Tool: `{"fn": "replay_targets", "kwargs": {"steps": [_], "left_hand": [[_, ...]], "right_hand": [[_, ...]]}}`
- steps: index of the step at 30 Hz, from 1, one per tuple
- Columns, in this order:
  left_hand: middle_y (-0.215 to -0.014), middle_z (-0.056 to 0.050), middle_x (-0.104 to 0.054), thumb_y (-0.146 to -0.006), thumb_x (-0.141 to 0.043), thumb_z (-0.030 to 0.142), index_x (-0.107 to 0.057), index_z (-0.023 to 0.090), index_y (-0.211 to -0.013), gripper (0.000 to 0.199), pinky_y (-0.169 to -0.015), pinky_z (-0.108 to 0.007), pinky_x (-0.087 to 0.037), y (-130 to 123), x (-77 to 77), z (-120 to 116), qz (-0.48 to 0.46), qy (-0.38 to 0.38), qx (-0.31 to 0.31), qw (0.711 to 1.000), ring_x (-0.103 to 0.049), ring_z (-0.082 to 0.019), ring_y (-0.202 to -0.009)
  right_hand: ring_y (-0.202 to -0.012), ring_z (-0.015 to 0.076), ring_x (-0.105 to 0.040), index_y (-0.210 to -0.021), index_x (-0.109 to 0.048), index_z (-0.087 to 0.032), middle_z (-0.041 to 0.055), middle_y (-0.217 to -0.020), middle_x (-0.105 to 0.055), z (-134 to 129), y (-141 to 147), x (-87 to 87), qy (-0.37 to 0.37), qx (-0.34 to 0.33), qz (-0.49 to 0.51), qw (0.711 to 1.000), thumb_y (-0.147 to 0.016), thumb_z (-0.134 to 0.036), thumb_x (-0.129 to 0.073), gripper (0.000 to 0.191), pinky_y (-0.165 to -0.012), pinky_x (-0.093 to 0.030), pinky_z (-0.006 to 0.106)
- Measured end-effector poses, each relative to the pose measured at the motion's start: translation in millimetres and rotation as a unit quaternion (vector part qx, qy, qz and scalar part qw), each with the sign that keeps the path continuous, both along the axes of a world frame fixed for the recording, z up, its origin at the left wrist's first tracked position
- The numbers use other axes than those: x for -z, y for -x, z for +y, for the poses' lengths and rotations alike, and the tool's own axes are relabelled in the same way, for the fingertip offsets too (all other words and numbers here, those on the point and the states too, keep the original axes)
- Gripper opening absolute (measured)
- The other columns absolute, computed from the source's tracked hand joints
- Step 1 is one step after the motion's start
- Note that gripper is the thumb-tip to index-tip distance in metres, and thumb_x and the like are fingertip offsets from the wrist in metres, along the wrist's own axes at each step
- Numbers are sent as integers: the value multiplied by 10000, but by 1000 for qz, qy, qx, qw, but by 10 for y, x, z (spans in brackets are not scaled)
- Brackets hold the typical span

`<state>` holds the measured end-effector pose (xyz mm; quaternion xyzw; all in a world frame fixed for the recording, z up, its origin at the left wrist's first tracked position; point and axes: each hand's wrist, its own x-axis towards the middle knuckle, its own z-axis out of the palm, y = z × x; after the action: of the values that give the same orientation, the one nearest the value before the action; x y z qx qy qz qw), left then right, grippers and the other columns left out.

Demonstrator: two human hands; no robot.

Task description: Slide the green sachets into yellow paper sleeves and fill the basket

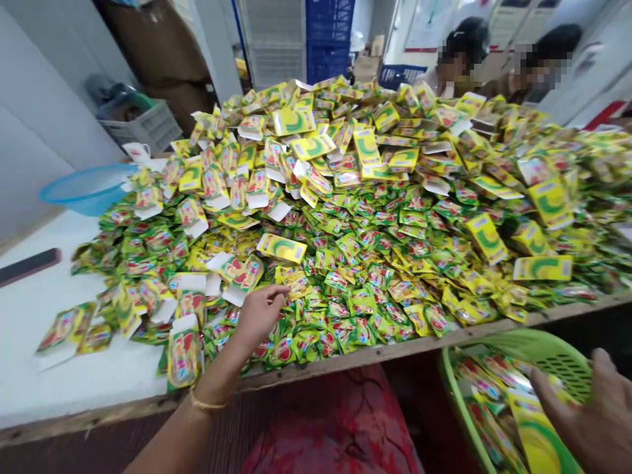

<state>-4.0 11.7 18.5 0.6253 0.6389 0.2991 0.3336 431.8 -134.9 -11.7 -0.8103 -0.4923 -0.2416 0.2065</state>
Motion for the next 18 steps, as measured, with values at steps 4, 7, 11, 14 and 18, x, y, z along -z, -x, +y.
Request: {"fn": "replay_targets", "kwargs": {"steps": [4,7,11,14,18], "left_hand": [[-1091,-122,-618,-759,-610,276,-598,158,-1155,414,-941,-399,-424,-135,103,83,231,-119,16,966,-541,-264,-1057],[-1086,-142,-567,-743,-654,389,-488,133,-1273,611,-892,-382,-437,-249,171,143,315,-92,-3,945,-528,-275,-1037],[-1019,-116,-552,-805,-578,346,-565,151,-1138,386,-863,-356,-435,-290,222,164,341,-100,2,935,-527,-253,-986],[-959,-92,-555,-784,-590,271,-598,171,-923,172,-844,-347,-433,-264,226,138,318,-132,27,939,-522,-242,-946],[-751,-22,-549,-759,-551,174,-533,186,-758,22,-748,-307,-426,-261,169,95,203,-115,12,972,-531,-192,-771]], "right_hand": [[-840,278,-596,-1316,-453,-147,163,-961,-628,422,951,-71,-38,-190,-42,980,-864,-480,-406,564,-680,-433,393],[-977,215,-574,-1213,-524,-197,106,-1086,-612,731,1720,-52,-41,-332,28,942,-885,-328,-457,360,-846,-424,361],[-1048,233,-536,-1192,-543,-170,123,-1153,-585,1023,2148,11,5,-354,51,934,-892,-287,-435,340,-879,-392,386],[-974,266,-540,-1156,-555,-101,166,-1075,-595,1188,2046,82,44,-252,53,965,-875,-310,-458,363,-792,-417,384],[-883,270,-522,-1024,-598,-124,143,-901,-606,1297,1879,200,105,-213,22,971,-839,-344,-527,296,-739,-416,378]]}}
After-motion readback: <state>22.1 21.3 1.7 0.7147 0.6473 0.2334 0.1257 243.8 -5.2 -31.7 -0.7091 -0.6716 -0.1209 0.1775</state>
